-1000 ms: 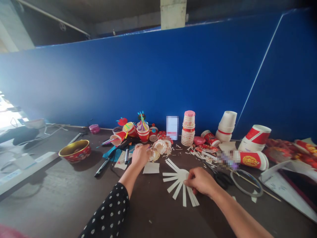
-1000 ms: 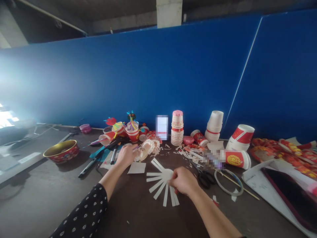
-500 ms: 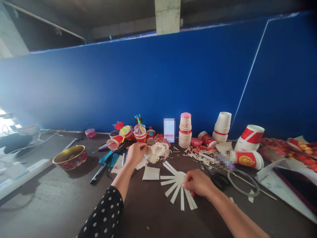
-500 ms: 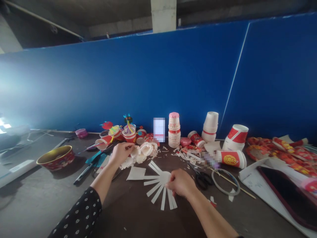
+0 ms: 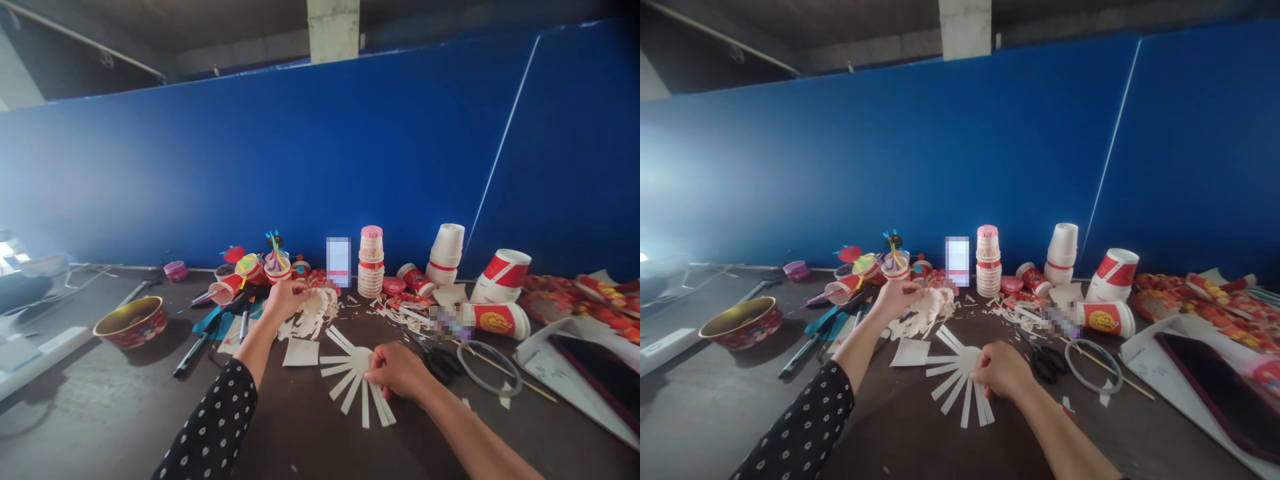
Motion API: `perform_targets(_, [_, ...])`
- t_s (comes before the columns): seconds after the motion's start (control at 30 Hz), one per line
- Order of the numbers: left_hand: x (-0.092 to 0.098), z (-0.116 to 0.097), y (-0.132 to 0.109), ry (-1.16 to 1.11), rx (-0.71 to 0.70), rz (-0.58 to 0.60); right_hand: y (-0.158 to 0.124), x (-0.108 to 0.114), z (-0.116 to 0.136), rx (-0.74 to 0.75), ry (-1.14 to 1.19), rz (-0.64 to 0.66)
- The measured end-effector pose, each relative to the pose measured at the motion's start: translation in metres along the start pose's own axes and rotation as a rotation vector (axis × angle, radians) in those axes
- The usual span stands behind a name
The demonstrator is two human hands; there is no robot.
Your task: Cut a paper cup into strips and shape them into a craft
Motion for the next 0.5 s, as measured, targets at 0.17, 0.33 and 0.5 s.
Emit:
perform_targets(0.17, [-0.025, 0.006, -0.01, 0.086, 0.035, 0.056, -0.001, 0.001, 0.0, -0.003, -0.002, -0.006])
perform_targets(0.33, [-0.036, -0.006, -0.012, 0.179, -0.054, 0.035, 0.0, 0.001, -0.003, 0.005, 0.025, -0.019])
perform_targets(0.5, [-0.034, -0.023, -0.01, 0.249, -0.205, -0.095, 0.002, -0.001, -0.005, 0.011, 0.056, -0.007])
Point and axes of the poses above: each hand's wrist, its own y-axis towards the middle knuckle, its own x-axis out of the back of the hand, z = x × y, the point moved 9 cm from there along y, towards the middle knuckle, and after that the axes turned 10 degrees about y, right-handed, at the moved point
